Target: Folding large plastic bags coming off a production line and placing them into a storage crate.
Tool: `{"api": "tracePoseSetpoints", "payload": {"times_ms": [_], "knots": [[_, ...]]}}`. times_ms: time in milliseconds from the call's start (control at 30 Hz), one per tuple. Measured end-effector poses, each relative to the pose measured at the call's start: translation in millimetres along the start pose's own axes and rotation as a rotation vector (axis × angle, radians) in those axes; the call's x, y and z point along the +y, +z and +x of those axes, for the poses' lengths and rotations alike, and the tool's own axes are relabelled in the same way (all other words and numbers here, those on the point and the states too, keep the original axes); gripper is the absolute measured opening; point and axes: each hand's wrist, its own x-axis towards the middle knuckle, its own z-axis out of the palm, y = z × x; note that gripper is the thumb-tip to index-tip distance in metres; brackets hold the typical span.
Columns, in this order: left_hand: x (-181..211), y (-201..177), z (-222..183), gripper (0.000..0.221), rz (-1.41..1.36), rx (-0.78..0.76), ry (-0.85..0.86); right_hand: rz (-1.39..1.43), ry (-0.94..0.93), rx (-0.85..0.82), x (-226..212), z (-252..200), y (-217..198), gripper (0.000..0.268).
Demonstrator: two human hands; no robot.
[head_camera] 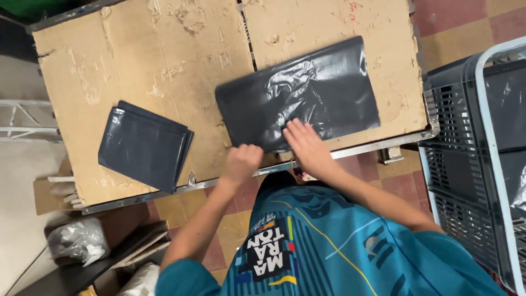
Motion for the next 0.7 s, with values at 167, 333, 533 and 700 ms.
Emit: {"api": "tracePoseSetpoints", "payload": {"times_ms": [167,333,533,700], "knots": [[61,-29,48,0.021,-0.389,-0.383,0.163,0.134,-0.056,-0.183,18,-37,19,0.069],[-8,13,169,0.04,-1.123,-0.926,-0.141,0.77,0.032,-0.133,50,-62,-17,0.032],[-72,42,168,0.097,-1.857,-1.016,-0.777,1.186,1.041,-0.084,84,-77,-26,0.019],[-59,97,130,0.037,-1.167,-0.501,-0.905,1.392,1.514,0.034,122,-94,1,0.019]]}}
